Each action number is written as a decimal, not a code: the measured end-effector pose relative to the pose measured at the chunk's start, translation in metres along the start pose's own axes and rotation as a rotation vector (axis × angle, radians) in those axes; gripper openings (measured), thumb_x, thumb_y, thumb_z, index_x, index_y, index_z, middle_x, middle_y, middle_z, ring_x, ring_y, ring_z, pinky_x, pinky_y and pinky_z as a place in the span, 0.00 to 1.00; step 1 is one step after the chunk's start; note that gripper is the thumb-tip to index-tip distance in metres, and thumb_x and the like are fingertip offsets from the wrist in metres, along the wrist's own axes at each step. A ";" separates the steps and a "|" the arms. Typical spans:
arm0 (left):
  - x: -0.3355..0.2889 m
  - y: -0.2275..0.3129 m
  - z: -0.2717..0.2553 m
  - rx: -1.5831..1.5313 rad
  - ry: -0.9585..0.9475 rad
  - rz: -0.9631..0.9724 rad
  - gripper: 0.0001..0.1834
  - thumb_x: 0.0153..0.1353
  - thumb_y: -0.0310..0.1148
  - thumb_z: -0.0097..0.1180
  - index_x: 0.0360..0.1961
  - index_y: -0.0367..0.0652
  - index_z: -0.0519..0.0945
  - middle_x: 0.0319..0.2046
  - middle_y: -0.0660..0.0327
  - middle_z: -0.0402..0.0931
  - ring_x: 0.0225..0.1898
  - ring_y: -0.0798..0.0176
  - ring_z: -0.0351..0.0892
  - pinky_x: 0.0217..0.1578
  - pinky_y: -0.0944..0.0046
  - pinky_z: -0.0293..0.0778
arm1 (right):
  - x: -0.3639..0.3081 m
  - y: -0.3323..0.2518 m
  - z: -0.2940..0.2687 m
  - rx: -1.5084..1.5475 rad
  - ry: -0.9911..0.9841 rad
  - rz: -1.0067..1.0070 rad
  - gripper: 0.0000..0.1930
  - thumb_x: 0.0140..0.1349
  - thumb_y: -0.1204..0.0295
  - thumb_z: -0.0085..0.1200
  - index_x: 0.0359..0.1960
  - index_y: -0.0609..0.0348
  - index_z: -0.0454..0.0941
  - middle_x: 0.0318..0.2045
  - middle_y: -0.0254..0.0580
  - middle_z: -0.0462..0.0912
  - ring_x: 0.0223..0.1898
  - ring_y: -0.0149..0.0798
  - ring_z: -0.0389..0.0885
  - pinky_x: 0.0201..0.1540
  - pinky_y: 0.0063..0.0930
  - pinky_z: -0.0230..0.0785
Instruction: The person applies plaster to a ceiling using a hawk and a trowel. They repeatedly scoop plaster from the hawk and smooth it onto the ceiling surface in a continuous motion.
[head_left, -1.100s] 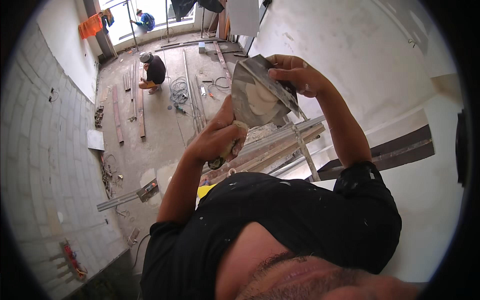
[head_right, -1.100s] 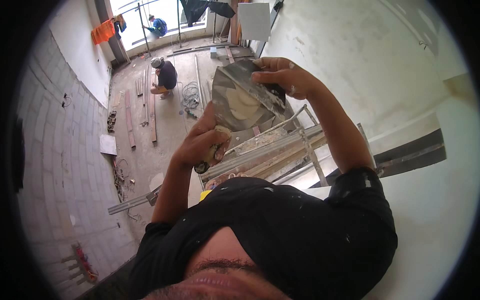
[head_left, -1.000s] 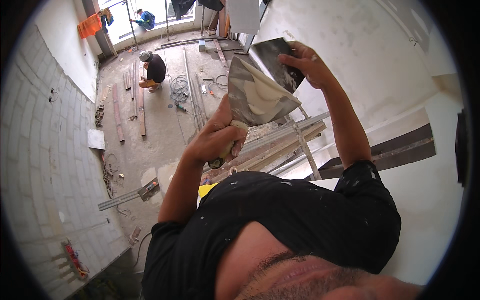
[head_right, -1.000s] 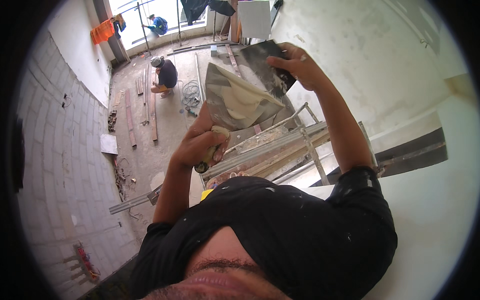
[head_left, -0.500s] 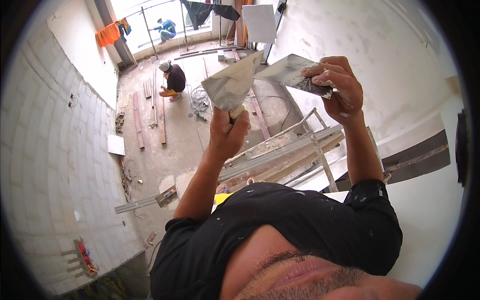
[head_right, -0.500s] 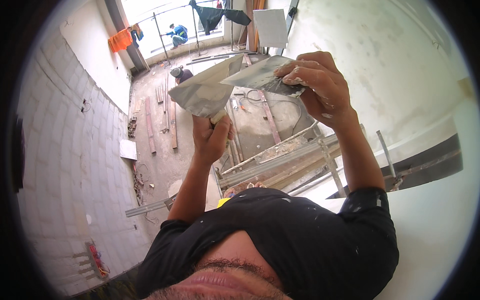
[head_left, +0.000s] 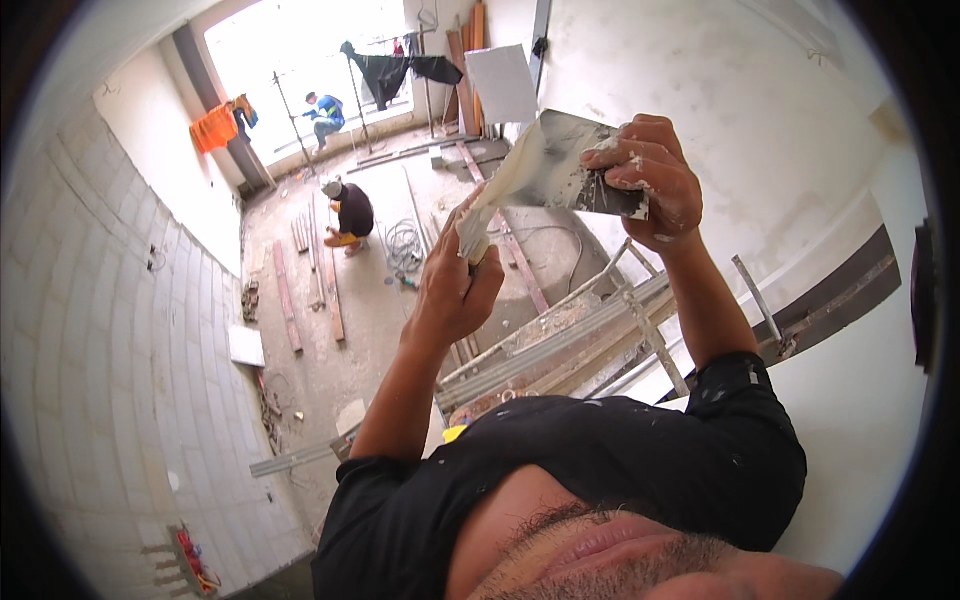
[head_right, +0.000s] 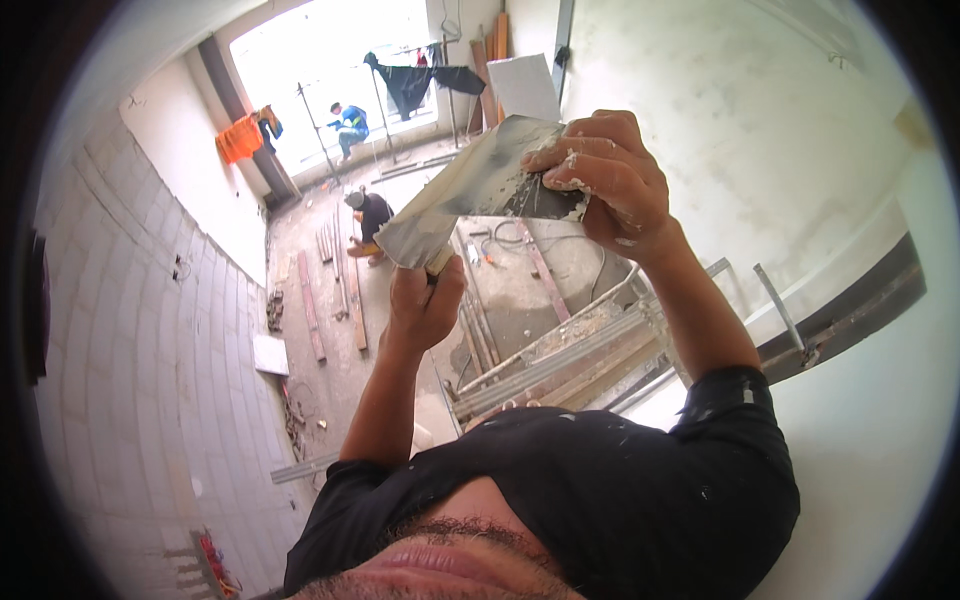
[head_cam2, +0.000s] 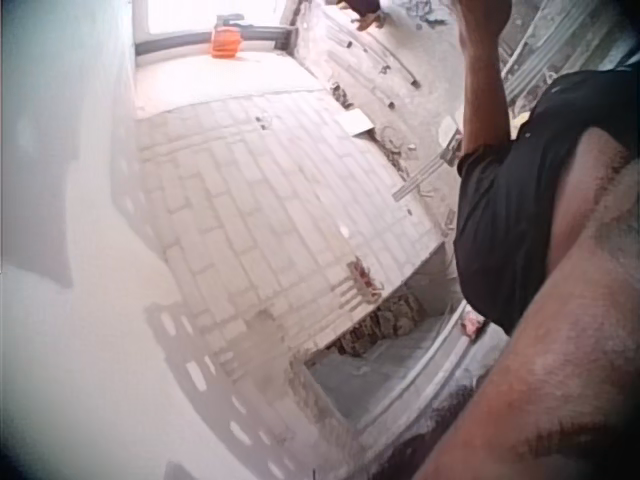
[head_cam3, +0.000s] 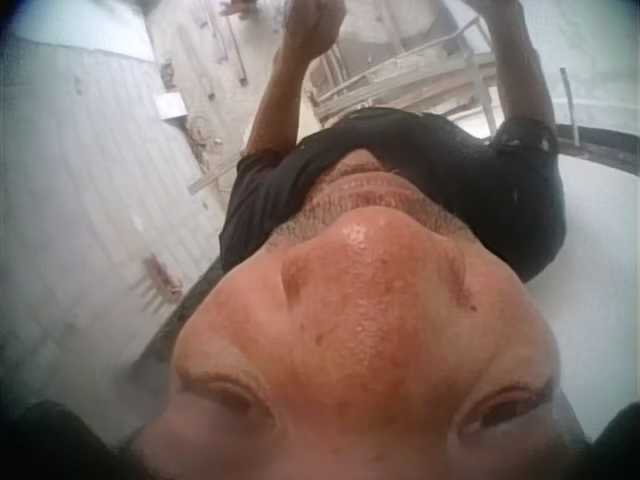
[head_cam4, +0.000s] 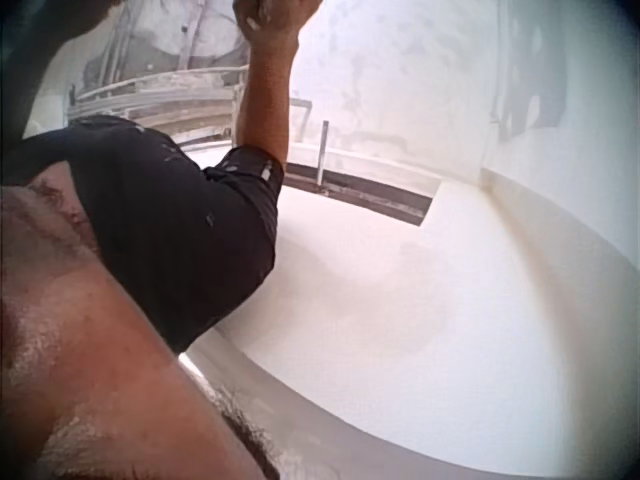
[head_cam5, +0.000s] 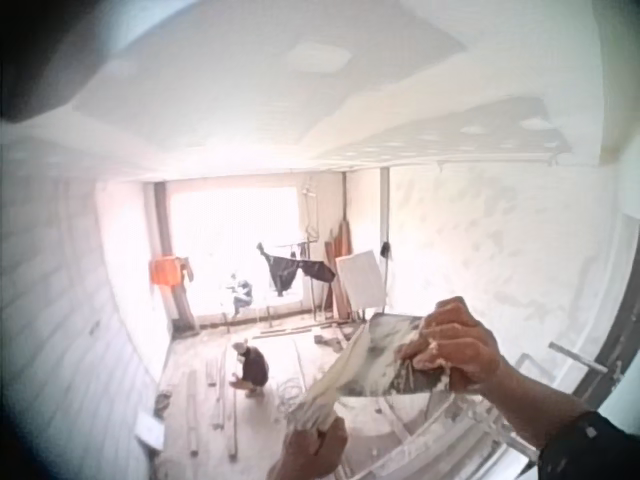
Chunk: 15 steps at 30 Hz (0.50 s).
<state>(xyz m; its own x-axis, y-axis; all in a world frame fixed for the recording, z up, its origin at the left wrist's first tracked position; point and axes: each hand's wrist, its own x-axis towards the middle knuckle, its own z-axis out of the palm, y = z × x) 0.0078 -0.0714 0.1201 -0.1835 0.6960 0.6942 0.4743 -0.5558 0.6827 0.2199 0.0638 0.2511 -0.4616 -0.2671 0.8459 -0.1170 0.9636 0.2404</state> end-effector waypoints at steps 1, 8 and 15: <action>0.006 0.010 -0.002 0.023 -0.015 0.045 0.30 0.62 0.20 0.49 0.68 0.34 0.67 0.56 0.43 0.75 0.54 0.43 0.79 0.55 0.52 0.73 | -0.001 -0.001 -0.003 -0.029 0.022 -0.019 0.12 0.62 0.78 0.62 0.44 0.52 0.75 0.42 0.45 0.90 0.44 0.46 0.77 0.53 0.46 0.68; 0.033 0.037 -0.001 0.029 -0.128 0.056 0.35 0.64 0.21 0.48 0.74 0.41 0.61 0.61 0.39 0.71 0.60 0.43 0.75 0.60 0.52 0.72 | 0.039 -0.006 -0.059 -0.267 0.332 -0.209 0.14 0.57 0.71 0.70 0.41 0.51 0.76 0.42 0.40 0.90 0.42 0.44 0.80 0.48 0.40 0.71; 0.008 0.074 0.013 -0.513 -0.131 -0.334 0.34 0.64 0.20 0.45 0.72 0.42 0.54 0.25 0.61 0.72 0.18 0.70 0.71 0.18 0.66 0.71 | 0.146 -0.067 -0.181 -0.516 0.552 -0.576 0.11 0.67 0.75 0.61 0.46 0.58 0.72 0.35 0.49 0.87 0.38 0.45 0.82 0.42 0.43 0.74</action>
<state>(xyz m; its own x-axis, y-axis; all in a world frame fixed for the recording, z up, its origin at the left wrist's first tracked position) 0.0522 -0.1009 0.1737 -0.1277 0.9016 0.4132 -0.0698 -0.4237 0.9031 0.3198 -0.0420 0.4448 0.0416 -0.7947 0.6056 0.2670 0.5929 0.7597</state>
